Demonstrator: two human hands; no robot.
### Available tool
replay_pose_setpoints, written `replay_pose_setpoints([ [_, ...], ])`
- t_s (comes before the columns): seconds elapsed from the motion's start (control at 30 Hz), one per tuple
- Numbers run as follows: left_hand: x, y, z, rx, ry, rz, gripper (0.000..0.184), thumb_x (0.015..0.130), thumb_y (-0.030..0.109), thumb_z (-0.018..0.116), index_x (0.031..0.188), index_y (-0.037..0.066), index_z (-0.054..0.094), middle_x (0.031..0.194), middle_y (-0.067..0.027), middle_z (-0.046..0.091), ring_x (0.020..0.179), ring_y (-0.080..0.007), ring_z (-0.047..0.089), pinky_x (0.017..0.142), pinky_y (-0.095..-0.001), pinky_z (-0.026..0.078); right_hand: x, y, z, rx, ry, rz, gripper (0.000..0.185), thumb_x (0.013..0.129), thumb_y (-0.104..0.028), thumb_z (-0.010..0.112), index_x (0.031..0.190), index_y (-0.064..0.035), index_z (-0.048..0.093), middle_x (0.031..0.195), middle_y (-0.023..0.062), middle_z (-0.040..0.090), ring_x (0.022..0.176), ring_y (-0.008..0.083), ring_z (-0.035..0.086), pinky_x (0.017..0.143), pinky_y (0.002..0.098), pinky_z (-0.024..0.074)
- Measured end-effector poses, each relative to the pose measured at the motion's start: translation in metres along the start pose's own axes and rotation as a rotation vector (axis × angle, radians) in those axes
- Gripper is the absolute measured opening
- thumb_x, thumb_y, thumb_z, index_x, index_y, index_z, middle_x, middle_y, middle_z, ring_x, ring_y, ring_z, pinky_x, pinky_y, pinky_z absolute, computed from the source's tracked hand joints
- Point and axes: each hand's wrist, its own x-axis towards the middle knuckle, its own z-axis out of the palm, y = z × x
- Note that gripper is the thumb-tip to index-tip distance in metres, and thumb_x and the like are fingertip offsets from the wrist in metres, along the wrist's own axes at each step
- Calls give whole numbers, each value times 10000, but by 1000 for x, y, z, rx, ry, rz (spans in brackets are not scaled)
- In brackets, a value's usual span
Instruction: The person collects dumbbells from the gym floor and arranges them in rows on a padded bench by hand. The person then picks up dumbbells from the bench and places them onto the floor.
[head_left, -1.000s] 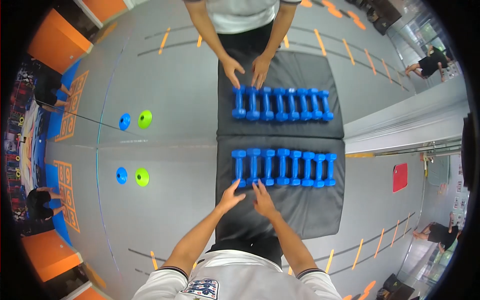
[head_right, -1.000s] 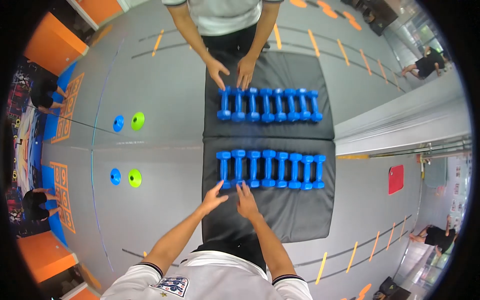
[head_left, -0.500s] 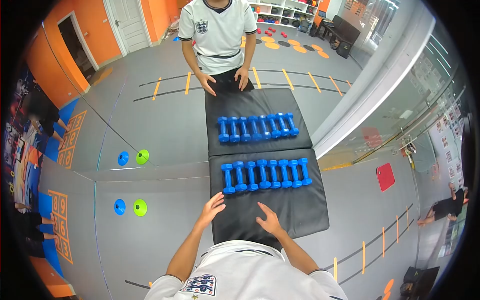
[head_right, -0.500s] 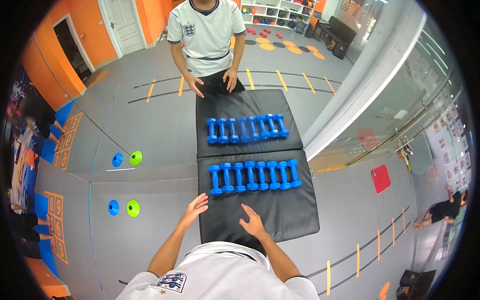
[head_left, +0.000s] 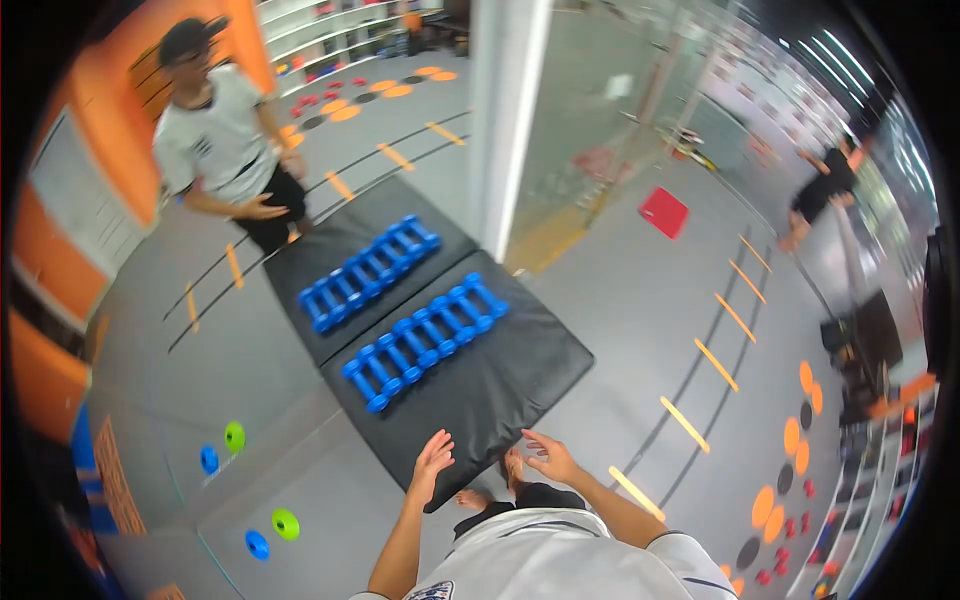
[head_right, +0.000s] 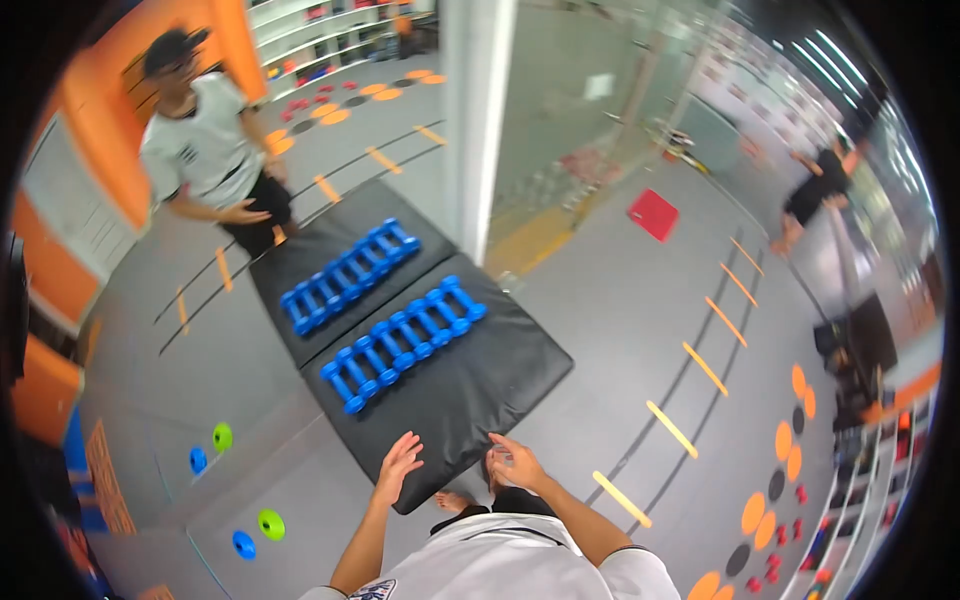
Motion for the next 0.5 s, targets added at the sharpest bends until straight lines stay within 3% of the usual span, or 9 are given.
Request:
replay_pose_setpoints([
  [0.1, 21, -9, 43, 120, -161, -47, 618, 911, 178, 557, 1467, 49, 321, 1481, -154, 378, 1342, -274, 406, 1032, -397, 397, -39, 17, -27, 64, 125, 40, 577, 816, -153, 643, 1372, -136, 489, 1320, 125, 560, 1148, 259, 594, 910, 372, 516],
  [0.2, 32, -6, 95, 156, -255, -109, 635, 884, 145, 595, 1457, 36, 342, 1473, -165, 389, 1350, -277, 396, 1067, -385, 348, -75, 42, -53, -95, 176, 191, 561, 805, -137, 638, 1352, -141, 510, 1309, 144, 561, 1139, 273, 596, 900, 376, 524],
  [0.5, 62, -82, 280, 313, -500, -239, 618, 903, 194, 585, 1454, 44, 348, 1476, -153, 390, 1349, -260, 400, 1056, -368, 361, -206, 121, -164, 91, 454, 200, 443, 843, -151, 631, 1280, -113, 569, 1212, 145, 614, 1058, 255, 633, 863, 368, 545],
])
